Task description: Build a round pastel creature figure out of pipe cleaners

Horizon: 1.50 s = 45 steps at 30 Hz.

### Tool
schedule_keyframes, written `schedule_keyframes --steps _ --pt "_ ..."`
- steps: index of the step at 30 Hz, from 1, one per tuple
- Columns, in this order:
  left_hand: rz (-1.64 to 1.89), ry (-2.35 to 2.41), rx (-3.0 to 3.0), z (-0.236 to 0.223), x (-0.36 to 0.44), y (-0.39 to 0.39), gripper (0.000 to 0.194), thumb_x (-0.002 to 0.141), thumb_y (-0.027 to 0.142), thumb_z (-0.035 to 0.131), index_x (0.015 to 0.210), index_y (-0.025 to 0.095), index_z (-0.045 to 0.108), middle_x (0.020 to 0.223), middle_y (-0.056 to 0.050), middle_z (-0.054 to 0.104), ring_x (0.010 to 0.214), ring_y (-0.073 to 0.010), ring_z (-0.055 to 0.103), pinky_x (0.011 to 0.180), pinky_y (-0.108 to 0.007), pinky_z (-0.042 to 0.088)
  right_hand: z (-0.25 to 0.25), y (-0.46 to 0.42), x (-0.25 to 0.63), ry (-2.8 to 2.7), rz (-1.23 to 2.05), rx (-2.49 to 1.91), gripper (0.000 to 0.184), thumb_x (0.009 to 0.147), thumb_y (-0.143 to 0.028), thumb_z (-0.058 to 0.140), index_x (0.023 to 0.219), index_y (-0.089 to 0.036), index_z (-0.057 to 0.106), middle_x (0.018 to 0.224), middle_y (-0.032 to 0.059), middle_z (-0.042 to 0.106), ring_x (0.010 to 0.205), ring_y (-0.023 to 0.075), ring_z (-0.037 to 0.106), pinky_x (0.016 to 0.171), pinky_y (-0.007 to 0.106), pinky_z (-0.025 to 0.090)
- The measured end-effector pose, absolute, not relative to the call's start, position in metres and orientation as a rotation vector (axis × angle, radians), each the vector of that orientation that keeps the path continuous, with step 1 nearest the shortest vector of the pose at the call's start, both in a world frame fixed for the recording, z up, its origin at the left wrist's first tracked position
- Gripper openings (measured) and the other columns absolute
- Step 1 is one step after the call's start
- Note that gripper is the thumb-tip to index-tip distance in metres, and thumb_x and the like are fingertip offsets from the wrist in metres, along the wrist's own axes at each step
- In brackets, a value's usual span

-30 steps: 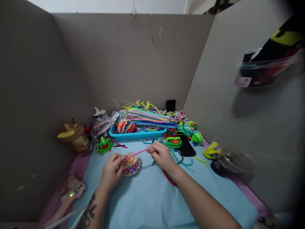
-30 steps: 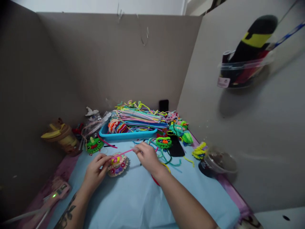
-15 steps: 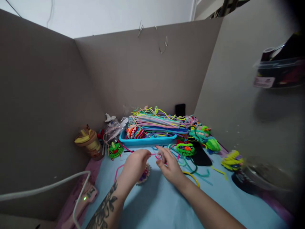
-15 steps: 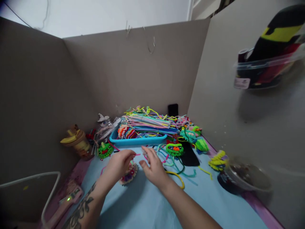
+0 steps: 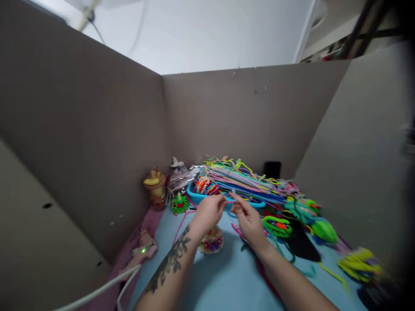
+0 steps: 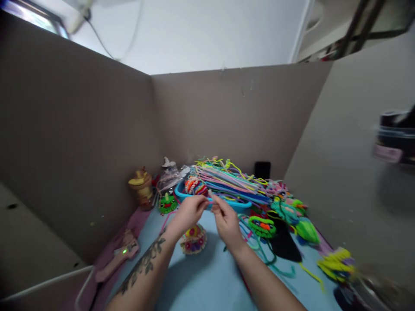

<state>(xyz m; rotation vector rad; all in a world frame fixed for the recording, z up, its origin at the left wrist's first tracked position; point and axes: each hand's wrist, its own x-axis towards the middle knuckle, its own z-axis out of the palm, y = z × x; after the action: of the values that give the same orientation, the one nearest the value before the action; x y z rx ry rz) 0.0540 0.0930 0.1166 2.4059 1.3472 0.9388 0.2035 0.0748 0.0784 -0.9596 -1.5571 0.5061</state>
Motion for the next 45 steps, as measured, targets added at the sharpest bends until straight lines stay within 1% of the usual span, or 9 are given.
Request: schedule_keyframes --steps 3,10,16,20,24,28,37,41,45 --pt "0.929 1.359 2.443 0.129 0.058 0.102 0.018 0.086 0.023 0.051 0.083 0.016 0.068 0.08 -0.006 0.071 0.073 -0.0181 0.063 0.066 -0.025 0.045 0.099 0.075 0.201 -1.558 0.428 -0.949 0.035 0.091 -0.034 0.045 0.12 -0.023 0.061 0.106 0.0083 0.063 0.096 0.0219 0.058 0.082 0.036 0.048" --pt "0.998 1.308 2.405 0.144 0.054 0.107 0.023 0.088 0.016 0.043 0.092 0.017 0.066 0.088 -0.005 0.07 0.081 -0.0158 0.062 0.074 -0.024 0.046 0.104 0.075 0.209 -1.638 0.493 -0.969 0.025 0.086 -0.031 0.055 0.106 -0.022 0.066 0.09 0.0049 0.06 0.075 0.0169 0.058 0.062 0.029 0.047" --pt "1.205 1.222 2.244 0.147 0.044 0.105 0.017 0.081 0.011 0.048 0.087 0.015 0.063 0.075 -0.003 0.064 0.066 -0.0129 0.054 0.064 -0.024 0.042 0.103 0.084 0.216 -1.544 0.744 -0.98 0.014 0.078 -0.027 0.065 0.088 -0.02 0.059 0.073 -0.0007 0.063 0.061 0.0145 0.062 0.056 0.026 0.048" --pt "1.161 0.979 1.984 0.145 0.047 0.112 0.015 0.081 0.016 0.049 0.085 0.014 0.063 0.074 0.0 0.06 0.059 -0.0094 0.05 0.054 -0.02 0.038 0.106 0.089 0.215 -1.485 0.758 -0.951 0.01 0.077 -0.026 0.066 0.081 -0.02 0.059 0.069 -0.0016 0.063 0.06 0.0138 0.062 0.056 0.025 0.049" --pt "1.087 0.88 1.821 0.139 0.058 0.114 0.015 0.082 0.022 0.05 0.08 0.015 0.064 0.061 0.003 0.051 0.052 -0.0081 0.045 0.047 -0.019 0.034 0.109 0.091 0.219 -1.411 0.729 -0.912 0.009 0.077 -0.026 0.066 0.083 -0.02 0.061 0.077 -0.0006 0.063 0.064 0.0132 0.062 0.06 0.026 0.052" --pt "1.086 0.9 1.829 0.14 0.061 0.112 0.016 0.08 0.02 0.052 0.084 0.015 0.066 0.067 0.001 0.057 0.055 -0.0086 0.05 0.05 -0.019 0.039 0.11 0.094 0.224 -1.419 0.707 -0.92 0.008 0.076 -0.023 0.067 0.083 -0.02 0.062 0.079 0.0002 0.064 0.07 0.0136 0.064 0.064 0.026 0.052" --pt "1.021 1.008 1.998 0.14 0.057 0.112 0.02 0.081 0.019 0.051 0.086 0.016 0.069 0.071 -0.001 0.066 0.06 -0.0106 0.056 0.055 -0.02 0.044 0.107 0.098 0.222 -1.371 0.811 -0.928 0.023 0.074 -0.032 0.071 0.091 -0.019 0.061 0.075 -0.0001 0.066 0.066 0.0148 0.066 0.062 0.028 0.054" --pt "1.034 1.011 2.002 0.14 0.058 0.112 0.019 0.08 0.018 0.052 0.085 0.017 0.07 0.068 0.0 0.066 0.061 -0.0112 0.057 0.057 -0.021 0.046 0.105 0.099 0.223 -1.426 0.703 -0.994 0.022 0.077 -0.034 0.067 0.092 -0.019 0.066 0.078 0.0019 0.067 0.061 0.0124 0.06 0.055 0.026 0.051" --pt "1.037 1.025 2.006 0.141 0.059 0.112 0.019 0.079 0.017 0.052 0.083 0.017 0.07 0.068 -0.001 0.067 0.064 -0.0125 0.059 0.059 -0.022 0.048 0.105 0.098 0.223 -1.473 0.646 -1.009 0.018 0.081 -0.031 0.062 0.092 -0.02 0.07 0.085 0.004 0.068 0.068 0.0142 0.061 0.059 0.026 0.051"
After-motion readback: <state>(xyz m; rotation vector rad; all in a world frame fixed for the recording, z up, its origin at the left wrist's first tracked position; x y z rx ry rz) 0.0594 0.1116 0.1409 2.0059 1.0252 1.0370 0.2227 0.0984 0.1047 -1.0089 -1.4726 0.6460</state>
